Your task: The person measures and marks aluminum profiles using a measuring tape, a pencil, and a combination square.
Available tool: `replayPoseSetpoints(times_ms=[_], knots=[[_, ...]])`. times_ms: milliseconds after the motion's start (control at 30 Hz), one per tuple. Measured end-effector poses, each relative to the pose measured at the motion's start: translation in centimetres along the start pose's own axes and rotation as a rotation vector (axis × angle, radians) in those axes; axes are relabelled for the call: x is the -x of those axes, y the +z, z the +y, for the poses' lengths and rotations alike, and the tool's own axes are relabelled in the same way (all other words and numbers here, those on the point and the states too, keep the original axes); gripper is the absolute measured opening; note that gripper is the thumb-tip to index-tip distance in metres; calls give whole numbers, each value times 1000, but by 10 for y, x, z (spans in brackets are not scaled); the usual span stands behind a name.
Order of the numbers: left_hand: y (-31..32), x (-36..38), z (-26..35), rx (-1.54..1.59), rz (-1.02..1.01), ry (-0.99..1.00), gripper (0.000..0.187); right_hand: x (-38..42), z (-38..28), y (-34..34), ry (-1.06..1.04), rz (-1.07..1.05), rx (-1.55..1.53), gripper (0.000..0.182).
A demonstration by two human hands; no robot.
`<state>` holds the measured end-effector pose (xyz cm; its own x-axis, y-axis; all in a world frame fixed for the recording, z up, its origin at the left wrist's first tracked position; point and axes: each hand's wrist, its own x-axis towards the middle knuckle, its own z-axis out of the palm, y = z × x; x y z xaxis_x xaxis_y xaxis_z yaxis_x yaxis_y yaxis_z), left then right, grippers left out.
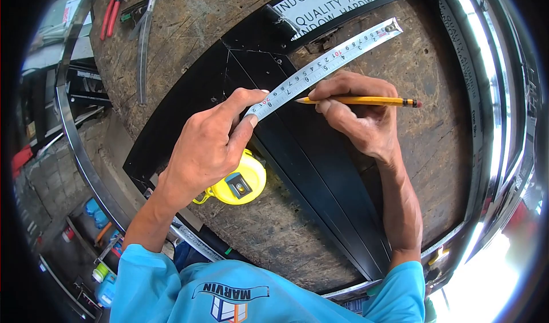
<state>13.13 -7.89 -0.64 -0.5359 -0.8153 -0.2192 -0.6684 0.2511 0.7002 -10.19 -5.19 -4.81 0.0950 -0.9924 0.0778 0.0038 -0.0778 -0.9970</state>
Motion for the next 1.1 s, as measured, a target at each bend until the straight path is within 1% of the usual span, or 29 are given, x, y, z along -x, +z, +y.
replayPoseSetpoints(times_ms=[33,100,233,333,400,533,567,633,733,800,867,933,1067,1100], knots=[[-1,0,1,1,1,-2,32,0,-1,-1,39,2,2,15],[-5,-2,5,-35,-51,-12,33,1,1,-1,34,-2,-5,15],[-7,-1,6,-40,-82,-59,33,1,3,0,15,4,-5,17],[-5,0,4,-57,-74,-52,33,0,2,-1,12,-18,29,16],[-1,0,1,-8,-11,-23,32,0,1,-3,29,-34,43,17],[-2,0,2,-9,-14,-20,32,0,0,-3,50,-45,67,19],[-4,-1,3,-31,-42,-31,33,0,1,-2,50,-45,67,19],[-6,-1,5,-52,-69,-43,33,0,3,-1,-4,-17,32,17],[-5,-1,4,-52,-69,-30,34,0,4,0,-10,-13,26,17],[0,0,0,-21,4,-2,31,0,5,0,-10,-12,38,17],[1,1,0,-16,4,-6,31,0,3,-1,-10,-12,51,17],[1,1,-1,-11,5,-12,32,0,1,-3,42,-45,80,19],[1,1,0,-9,9,-3,31,0,3,-2,28,-51,88,20],[1,1,0,-8,10,0,31,0,5,0,-1,-22,60,18]])
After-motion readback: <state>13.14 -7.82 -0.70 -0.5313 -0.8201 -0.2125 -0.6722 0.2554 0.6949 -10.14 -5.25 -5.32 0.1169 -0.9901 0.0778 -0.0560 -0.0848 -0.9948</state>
